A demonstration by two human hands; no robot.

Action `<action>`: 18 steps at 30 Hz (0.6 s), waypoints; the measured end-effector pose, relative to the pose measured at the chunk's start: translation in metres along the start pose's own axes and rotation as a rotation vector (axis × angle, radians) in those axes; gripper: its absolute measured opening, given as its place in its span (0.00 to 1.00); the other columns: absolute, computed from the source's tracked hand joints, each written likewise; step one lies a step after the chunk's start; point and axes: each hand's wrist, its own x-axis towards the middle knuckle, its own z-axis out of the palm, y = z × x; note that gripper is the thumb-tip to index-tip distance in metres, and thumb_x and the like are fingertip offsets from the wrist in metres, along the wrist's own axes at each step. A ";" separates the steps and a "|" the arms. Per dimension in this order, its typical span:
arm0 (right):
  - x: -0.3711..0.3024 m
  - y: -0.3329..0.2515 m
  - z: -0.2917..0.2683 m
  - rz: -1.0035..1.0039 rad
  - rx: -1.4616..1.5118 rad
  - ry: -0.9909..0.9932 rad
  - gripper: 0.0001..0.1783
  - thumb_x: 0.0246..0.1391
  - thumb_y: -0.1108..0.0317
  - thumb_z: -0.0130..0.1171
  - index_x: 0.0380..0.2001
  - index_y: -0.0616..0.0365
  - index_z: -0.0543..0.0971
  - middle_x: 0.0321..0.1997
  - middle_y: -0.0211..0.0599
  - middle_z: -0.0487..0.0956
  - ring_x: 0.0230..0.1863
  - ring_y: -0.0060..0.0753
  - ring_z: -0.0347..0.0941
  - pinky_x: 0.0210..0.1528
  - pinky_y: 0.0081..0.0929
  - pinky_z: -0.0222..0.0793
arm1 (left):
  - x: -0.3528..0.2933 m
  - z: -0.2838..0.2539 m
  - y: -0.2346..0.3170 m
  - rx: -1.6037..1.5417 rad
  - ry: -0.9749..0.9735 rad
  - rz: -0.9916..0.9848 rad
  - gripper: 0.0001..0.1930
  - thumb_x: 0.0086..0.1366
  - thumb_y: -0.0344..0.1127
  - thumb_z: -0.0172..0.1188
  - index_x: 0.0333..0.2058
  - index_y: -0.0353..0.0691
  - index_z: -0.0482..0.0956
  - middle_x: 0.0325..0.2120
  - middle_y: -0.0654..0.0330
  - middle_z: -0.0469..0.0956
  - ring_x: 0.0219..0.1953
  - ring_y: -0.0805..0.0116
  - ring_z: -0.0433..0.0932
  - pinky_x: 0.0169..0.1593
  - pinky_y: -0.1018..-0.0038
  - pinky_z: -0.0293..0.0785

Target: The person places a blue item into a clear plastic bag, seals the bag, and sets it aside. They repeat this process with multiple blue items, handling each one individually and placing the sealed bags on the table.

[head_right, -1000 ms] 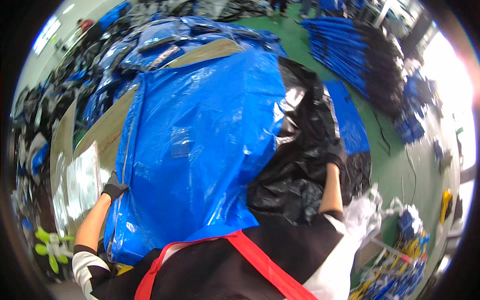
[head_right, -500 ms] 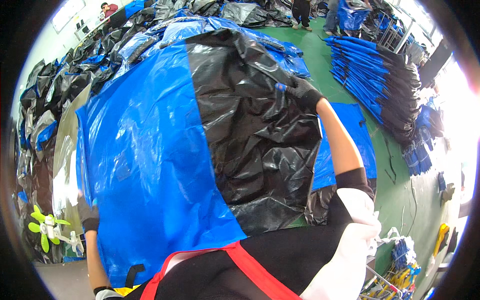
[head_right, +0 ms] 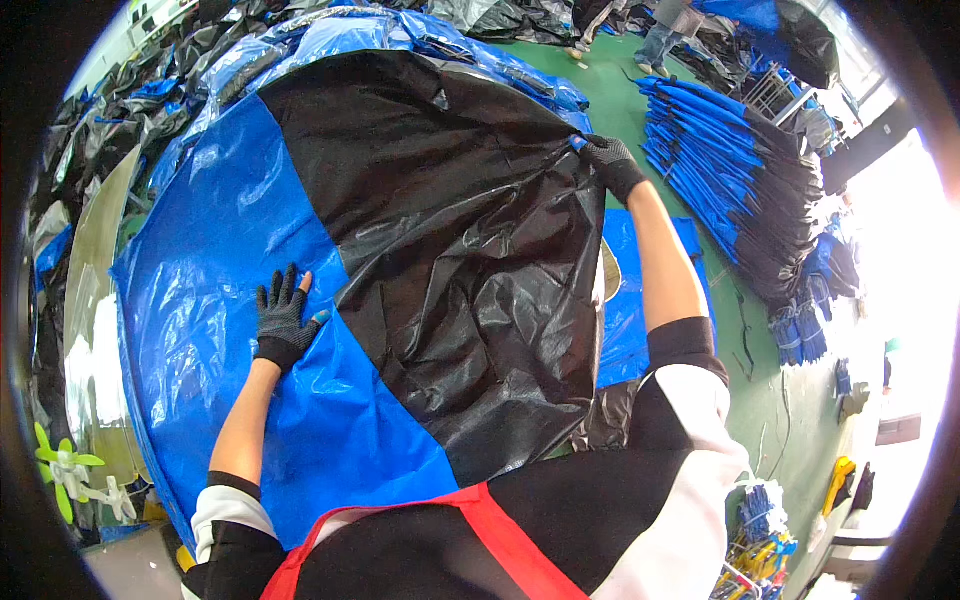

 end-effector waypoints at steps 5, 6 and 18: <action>0.023 -0.065 0.006 0.285 0.061 -0.183 0.32 0.51 0.36 0.55 0.49 0.50 0.75 0.49 0.30 0.76 0.43 0.29 0.71 0.45 0.36 0.68 | 0.059 -0.038 0.041 -0.017 -0.127 0.001 0.36 0.60 0.59 0.53 0.63 0.48 0.61 0.63 0.46 0.58 0.66 0.42 0.53 0.66 0.45 0.43; 0.032 -0.073 0.024 0.271 -0.083 -0.283 0.30 0.51 0.38 0.55 0.47 0.50 0.76 0.49 0.33 0.77 0.45 0.31 0.71 0.46 0.36 0.68 | 0.076 -0.037 0.060 -0.230 0.023 0.153 0.37 0.59 0.60 0.53 0.63 0.48 0.62 0.62 0.46 0.60 0.65 0.42 0.54 0.66 0.45 0.43; -0.033 -0.079 0.011 0.015 -0.316 -0.084 0.26 0.57 0.42 0.47 0.30 0.57 0.76 0.27 0.45 0.80 0.31 0.39 0.77 0.28 0.37 0.72 | 0.096 0.014 0.121 -0.095 0.080 0.313 0.36 0.59 0.64 0.51 0.61 0.51 0.65 0.64 0.51 0.56 0.67 0.44 0.50 0.65 0.41 0.37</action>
